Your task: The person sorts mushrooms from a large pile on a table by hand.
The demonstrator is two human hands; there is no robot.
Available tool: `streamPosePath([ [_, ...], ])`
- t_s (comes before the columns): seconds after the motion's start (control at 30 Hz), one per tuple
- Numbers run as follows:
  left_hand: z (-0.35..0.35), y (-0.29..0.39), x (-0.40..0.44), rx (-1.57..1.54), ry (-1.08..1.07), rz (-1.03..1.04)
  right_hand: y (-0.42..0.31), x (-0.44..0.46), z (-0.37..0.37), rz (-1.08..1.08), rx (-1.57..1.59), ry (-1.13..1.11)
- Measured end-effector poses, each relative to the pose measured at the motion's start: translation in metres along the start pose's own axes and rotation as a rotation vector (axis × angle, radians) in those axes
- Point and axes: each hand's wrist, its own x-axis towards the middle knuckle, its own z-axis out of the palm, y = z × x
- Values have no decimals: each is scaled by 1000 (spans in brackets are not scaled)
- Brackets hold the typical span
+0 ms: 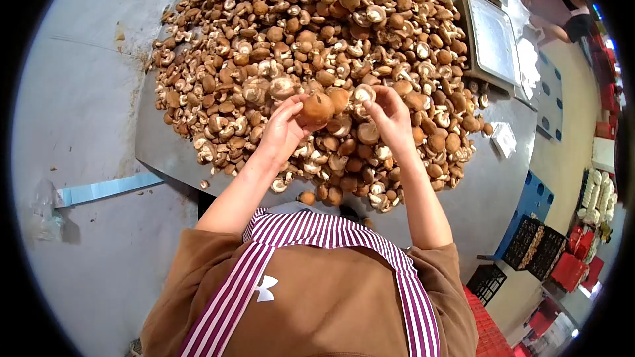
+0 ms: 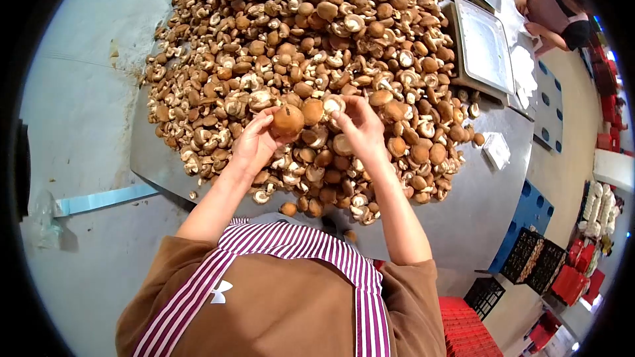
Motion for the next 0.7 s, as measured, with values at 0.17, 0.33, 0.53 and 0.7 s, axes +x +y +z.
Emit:
streamPosePath([
  [0.17,8,-11,-4,-13,-75,-13,-18,-39,19,-40,138,64],
  [0.33,17,-12,-17,2,7,-58,-34,-54,40,-528,-522,110],
  [0.53,7,-18,-29,-128,-85,-266,-53,-56,60,-600,-609,-53],
  [0.7,-5,-21,-34,-159,33,-249,-27,29,39,-590,-692,57],
])
